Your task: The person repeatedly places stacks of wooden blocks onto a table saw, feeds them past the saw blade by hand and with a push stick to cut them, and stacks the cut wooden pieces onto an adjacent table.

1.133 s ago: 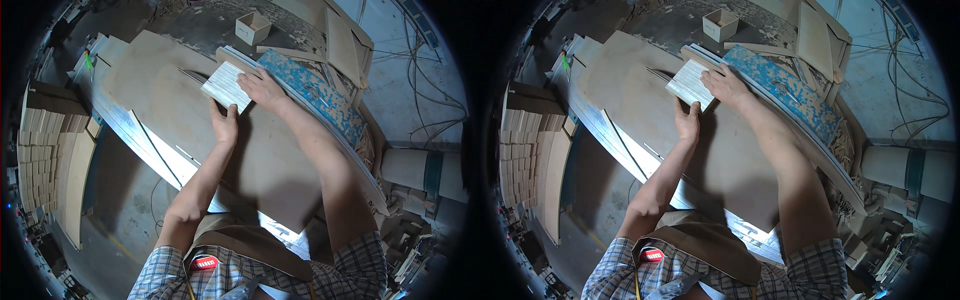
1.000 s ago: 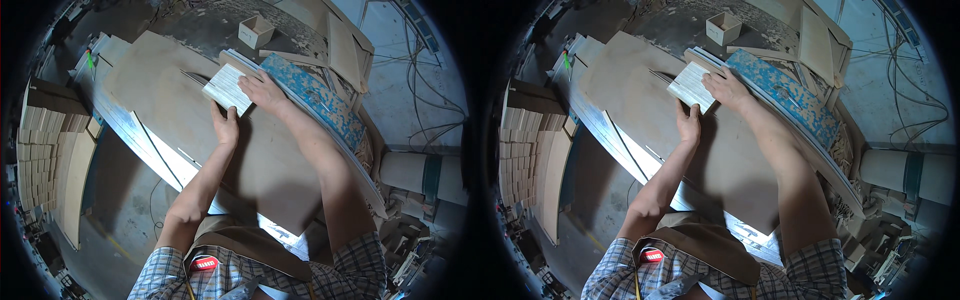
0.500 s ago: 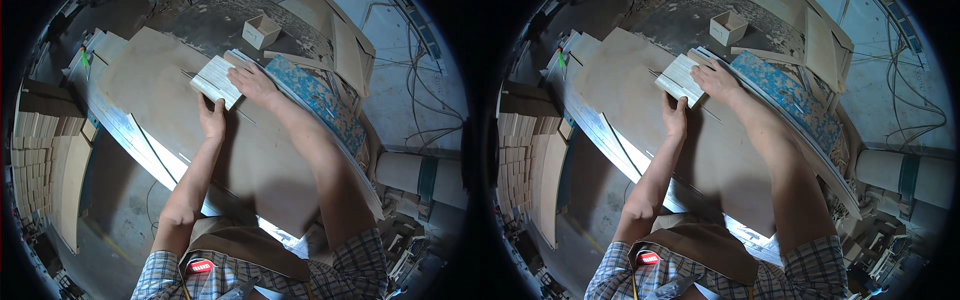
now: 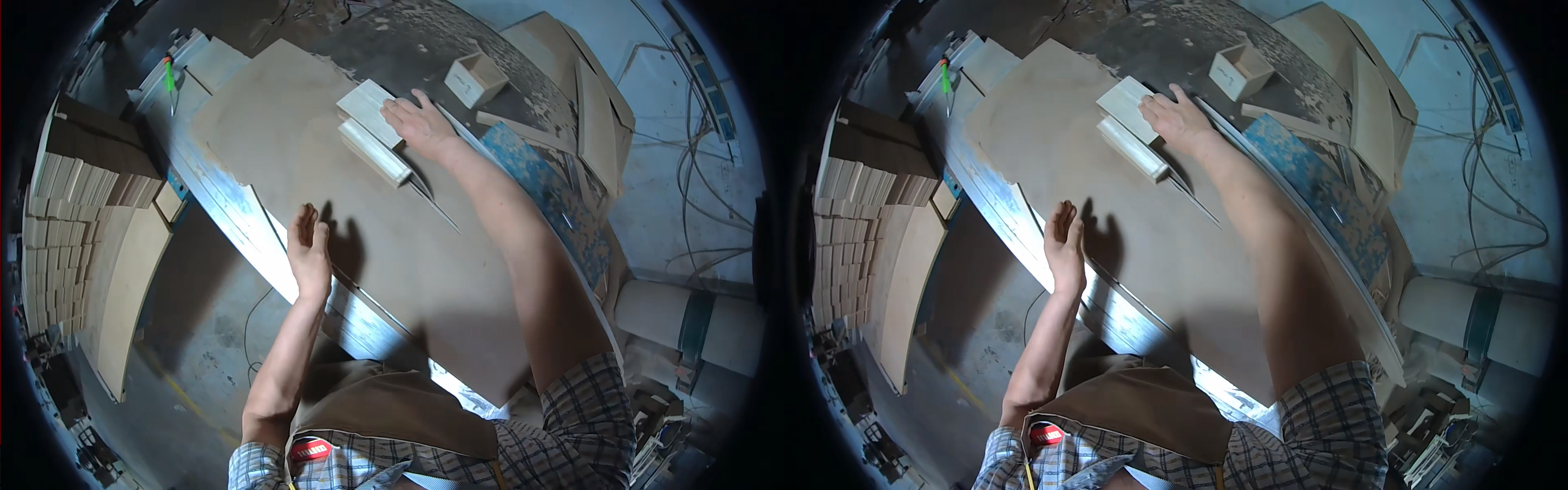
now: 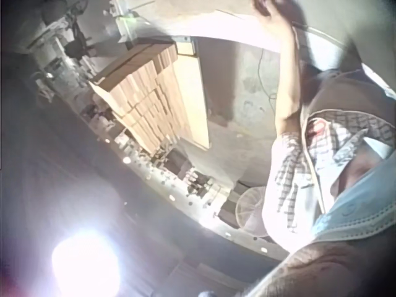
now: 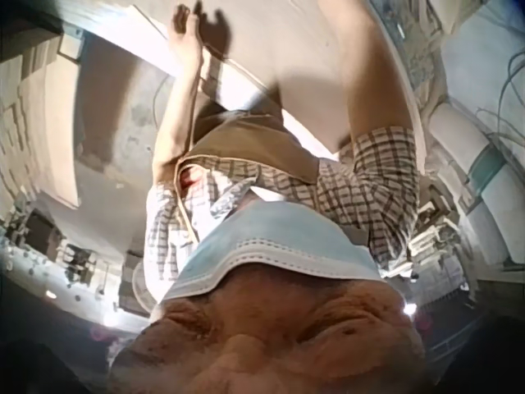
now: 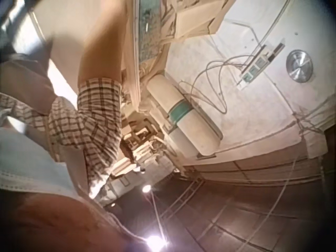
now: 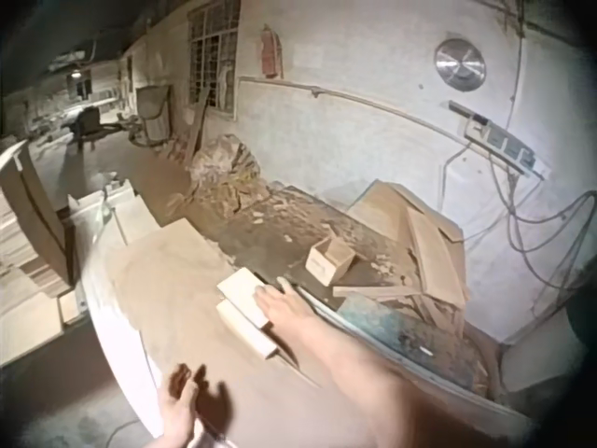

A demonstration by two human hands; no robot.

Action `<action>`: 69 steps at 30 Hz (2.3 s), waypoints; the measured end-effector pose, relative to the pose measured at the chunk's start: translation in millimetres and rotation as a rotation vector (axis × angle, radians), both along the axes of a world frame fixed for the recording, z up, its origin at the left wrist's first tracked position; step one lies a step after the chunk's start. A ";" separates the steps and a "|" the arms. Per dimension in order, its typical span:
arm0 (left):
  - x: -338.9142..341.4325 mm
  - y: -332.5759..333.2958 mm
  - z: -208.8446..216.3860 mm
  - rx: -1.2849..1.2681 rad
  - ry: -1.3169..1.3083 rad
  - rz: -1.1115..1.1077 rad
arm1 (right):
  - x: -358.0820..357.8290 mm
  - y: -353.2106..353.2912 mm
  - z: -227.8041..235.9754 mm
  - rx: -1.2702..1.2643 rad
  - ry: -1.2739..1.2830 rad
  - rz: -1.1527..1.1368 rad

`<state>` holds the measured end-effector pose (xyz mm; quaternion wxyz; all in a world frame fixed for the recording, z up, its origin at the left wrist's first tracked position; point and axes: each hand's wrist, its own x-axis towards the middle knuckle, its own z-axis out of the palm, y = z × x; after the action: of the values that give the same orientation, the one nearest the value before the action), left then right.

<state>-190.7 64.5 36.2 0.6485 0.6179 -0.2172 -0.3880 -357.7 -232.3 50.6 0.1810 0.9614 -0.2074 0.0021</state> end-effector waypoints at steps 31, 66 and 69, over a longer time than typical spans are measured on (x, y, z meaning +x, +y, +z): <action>262.2 -155.0 -63.4 0.249 -0.043 0.161 | 328.8 4.9 -11.3 1.557 -0.468 -0.436; 211.6 275.3 43.3 -0.018 0.512 -0.132 | 256.7 431.5 31.4 2.072 -1.010 -0.617; 189.5 338.0 30.1 0.005 0.669 -0.033 | 255.2 489.8 26.3 2.121 -1.003 -0.543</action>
<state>-1.2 402.5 66.3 0.6759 0.4542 -0.0014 -0.5804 -102.5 257.4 76.9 -0.8058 0.4488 -0.3488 0.1659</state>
